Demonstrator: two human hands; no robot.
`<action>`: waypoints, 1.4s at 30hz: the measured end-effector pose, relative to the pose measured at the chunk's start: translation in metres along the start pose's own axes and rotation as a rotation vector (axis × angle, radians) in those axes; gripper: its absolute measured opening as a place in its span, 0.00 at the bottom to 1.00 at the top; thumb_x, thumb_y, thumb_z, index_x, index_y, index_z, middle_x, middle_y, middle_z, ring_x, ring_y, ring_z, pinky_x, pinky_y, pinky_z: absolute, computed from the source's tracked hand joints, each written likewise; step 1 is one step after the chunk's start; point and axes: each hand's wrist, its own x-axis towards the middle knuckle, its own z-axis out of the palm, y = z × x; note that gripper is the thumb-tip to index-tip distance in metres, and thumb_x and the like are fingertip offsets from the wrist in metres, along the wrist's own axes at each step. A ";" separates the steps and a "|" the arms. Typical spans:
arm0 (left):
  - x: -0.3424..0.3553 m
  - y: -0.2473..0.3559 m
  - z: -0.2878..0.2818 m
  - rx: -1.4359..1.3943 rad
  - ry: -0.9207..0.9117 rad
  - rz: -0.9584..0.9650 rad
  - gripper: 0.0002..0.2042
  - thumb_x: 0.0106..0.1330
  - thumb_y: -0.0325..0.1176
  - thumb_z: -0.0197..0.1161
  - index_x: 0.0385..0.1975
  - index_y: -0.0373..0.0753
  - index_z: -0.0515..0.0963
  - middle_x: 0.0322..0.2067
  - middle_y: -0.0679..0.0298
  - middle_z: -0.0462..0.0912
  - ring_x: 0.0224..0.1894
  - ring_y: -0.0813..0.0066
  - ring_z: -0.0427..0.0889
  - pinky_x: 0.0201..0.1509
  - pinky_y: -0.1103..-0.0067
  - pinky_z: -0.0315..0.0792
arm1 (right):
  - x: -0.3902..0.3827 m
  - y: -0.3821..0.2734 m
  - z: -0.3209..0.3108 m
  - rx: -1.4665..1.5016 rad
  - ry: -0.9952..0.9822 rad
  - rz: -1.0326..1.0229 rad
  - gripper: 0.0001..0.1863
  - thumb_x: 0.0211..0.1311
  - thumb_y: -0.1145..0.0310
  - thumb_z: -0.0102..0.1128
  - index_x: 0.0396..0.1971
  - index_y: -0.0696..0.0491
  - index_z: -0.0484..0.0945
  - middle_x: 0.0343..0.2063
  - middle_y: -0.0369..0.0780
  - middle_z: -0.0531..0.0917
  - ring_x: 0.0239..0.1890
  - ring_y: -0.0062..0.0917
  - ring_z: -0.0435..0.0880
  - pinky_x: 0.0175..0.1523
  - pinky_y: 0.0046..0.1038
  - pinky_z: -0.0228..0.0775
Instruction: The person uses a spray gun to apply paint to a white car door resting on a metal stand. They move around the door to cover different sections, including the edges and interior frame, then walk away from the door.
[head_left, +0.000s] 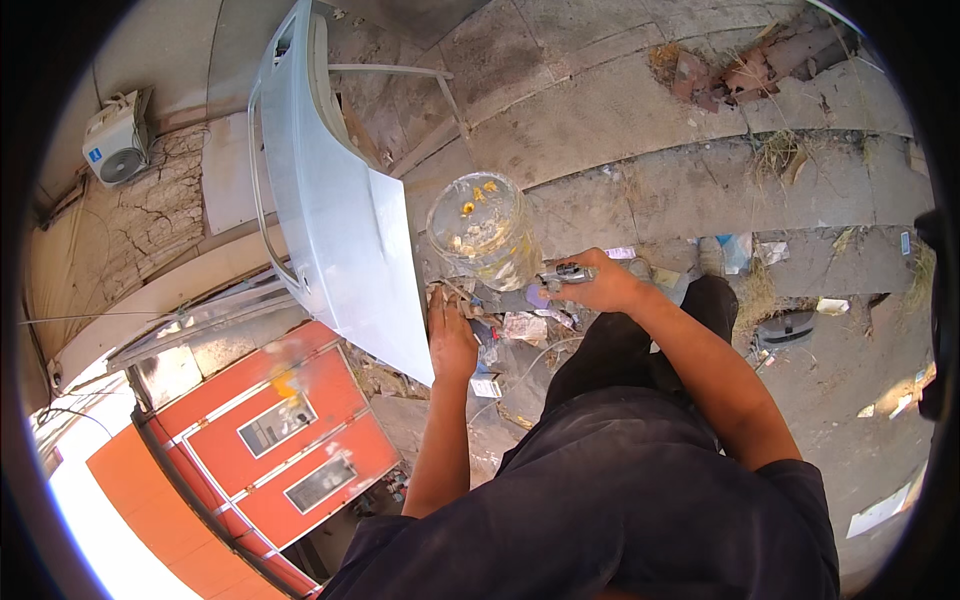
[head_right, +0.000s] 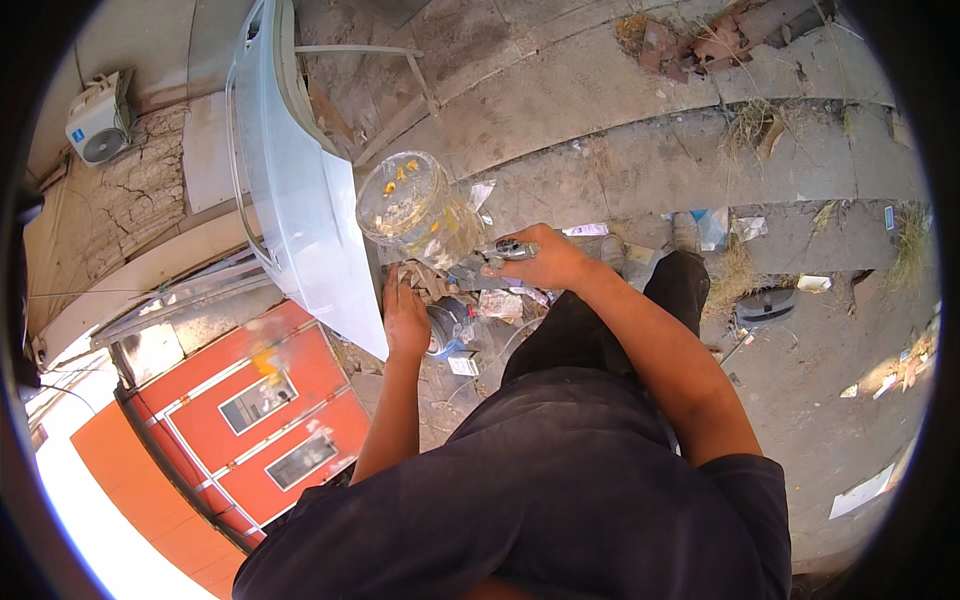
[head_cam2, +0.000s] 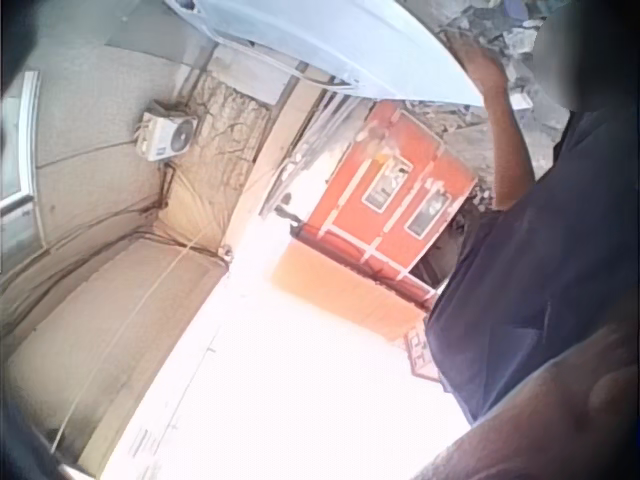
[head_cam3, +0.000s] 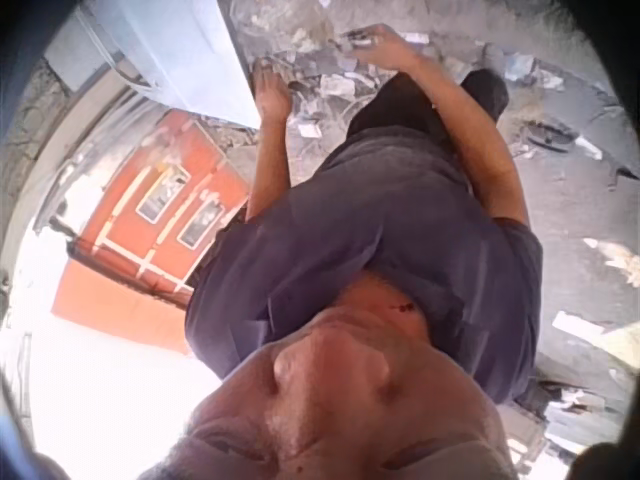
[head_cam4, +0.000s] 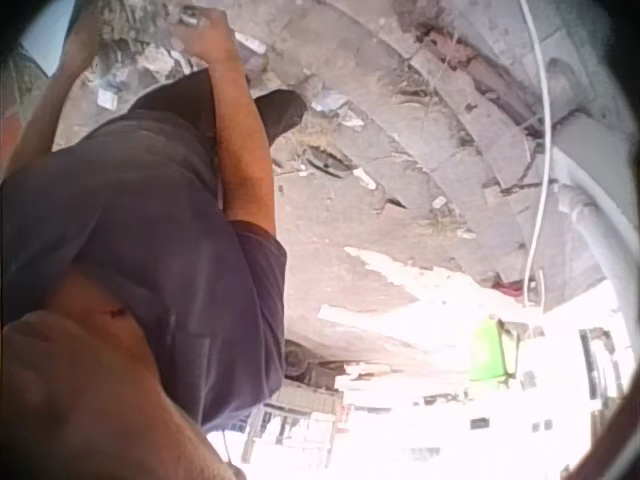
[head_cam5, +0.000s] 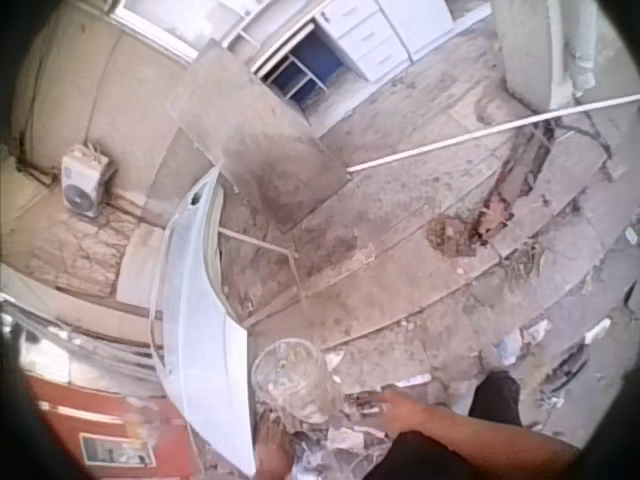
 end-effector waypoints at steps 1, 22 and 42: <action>0.028 0.006 -0.002 0.126 -0.035 0.080 0.19 0.76 0.24 0.58 0.64 0.25 0.77 0.75 0.34 0.68 0.81 0.33 0.60 0.86 0.53 0.59 | -0.001 0.000 -0.001 0.017 0.030 0.023 0.31 0.58 0.48 0.88 0.56 0.51 0.91 0.43 0.36 0.90 0.46 0.19 0.87 0.60 0.27 0.80; -0.175 -0.136 0.086 -1.322 0.433 -0.717 0.24 0.87 0.40 0.49 0.72 0.29 0.74 0.69 0.48 0.80 0.72 0.49 0.77 0.76 0.59 0.69 | -0.031 -0.016 0.137 -0.120 -0.065 -0.094 0.16 0.72 0.66 0.78 0.51 0.58 0.86 0.38 0.31 0.90 0.39 0.14 0.85 0.50 0.23 0.77; -0.105 -0.258 0.083 -1.231 0.852 -0.599 0.29 0.72 0.32 0.74 0.69 0.31 0.70 0.66 0.50 0.73 0.66 0.52 0.80 0.67 0.63 0.78 | -0.025 -0.068 0.295 -0.226 -0.008 0.017 0.09 0.83 0.65 0.61 0.47 0.56 0.79 0.30 0.32 0.77 0.25 0.14 0.70 0.31 0.22 0.63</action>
